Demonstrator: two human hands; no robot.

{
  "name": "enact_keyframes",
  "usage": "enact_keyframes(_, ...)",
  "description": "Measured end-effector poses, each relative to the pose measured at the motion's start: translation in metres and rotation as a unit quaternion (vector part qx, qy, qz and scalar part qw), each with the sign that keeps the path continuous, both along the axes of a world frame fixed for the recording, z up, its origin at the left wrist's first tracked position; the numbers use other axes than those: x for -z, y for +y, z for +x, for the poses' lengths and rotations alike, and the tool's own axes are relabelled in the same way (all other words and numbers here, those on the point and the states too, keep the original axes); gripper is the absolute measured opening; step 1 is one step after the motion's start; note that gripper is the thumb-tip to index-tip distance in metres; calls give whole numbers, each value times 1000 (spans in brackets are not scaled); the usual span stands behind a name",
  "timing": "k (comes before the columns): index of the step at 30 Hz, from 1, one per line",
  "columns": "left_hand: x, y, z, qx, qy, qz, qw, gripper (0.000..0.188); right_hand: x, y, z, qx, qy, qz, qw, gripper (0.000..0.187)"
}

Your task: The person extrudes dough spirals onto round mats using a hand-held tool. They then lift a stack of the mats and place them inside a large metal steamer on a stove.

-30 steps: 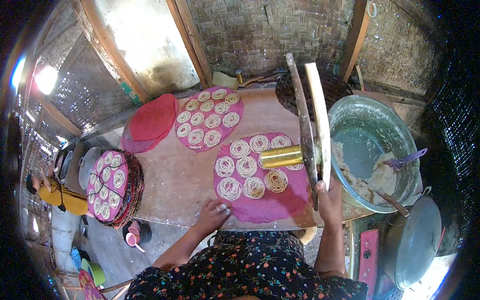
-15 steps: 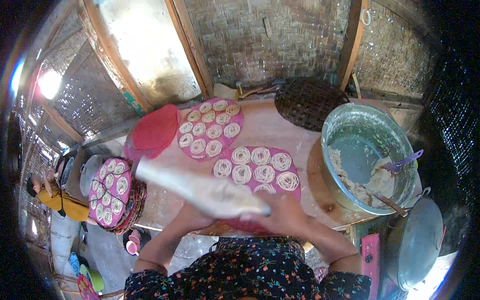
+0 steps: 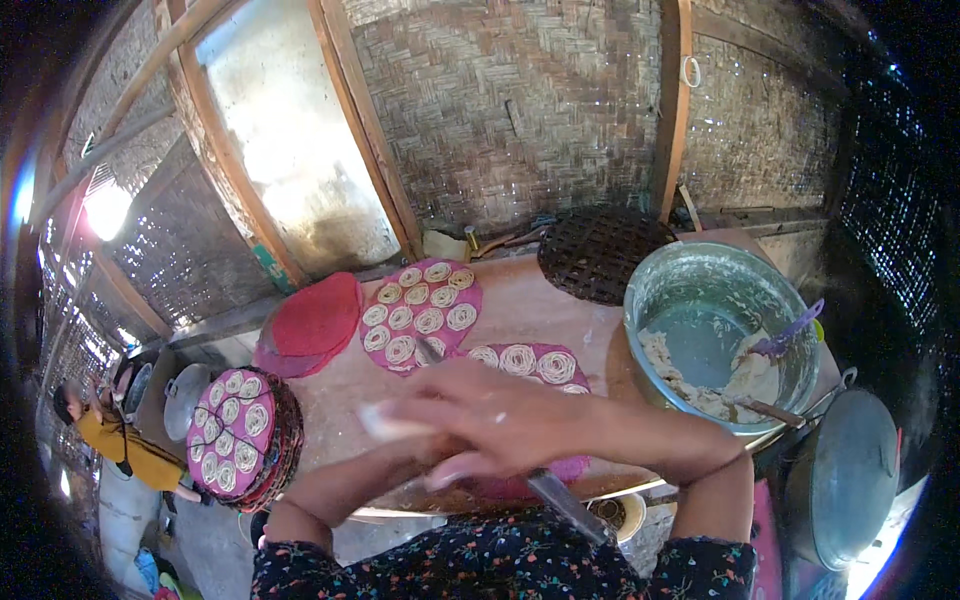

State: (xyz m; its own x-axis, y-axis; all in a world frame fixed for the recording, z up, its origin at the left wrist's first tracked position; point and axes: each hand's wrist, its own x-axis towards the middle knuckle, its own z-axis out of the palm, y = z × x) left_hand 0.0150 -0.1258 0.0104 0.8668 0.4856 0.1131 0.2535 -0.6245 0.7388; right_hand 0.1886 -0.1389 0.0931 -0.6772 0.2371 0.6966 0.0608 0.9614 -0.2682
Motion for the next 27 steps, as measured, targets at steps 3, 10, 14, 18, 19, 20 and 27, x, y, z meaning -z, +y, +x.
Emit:
enact_keyframes(3,-9,15,0,31,18,37,999,35,-16,-12,-15,-106,-116,2,988,55)
enact_keyframes(10,-26,17,3,-40,-131,-262,955,30,-16,16,15,205,88,-109,969,38)
enact_keyframes(14,17,47,-55,-258,-11,144,955,25,-41,26,93,293,358,-26,886,23)
enact_keyframes(18,46,56,-36,-308,-416,-251,818,21,-33,26,135,144,685,-128,702,8)
enact_keyframes(19,32,51,-6,-304,-411,-259,820,21,-27,31,128,169,728,-130,652,7)
enact_keyframes(20,11,45,30,-220,-537,-281,764,21,-16,39,127,159,761,-126,616,9)
enact_keyframes(27,-45,71,5,-124,-694,-46,708,31,67,59,76,221,594,-415,652,38)
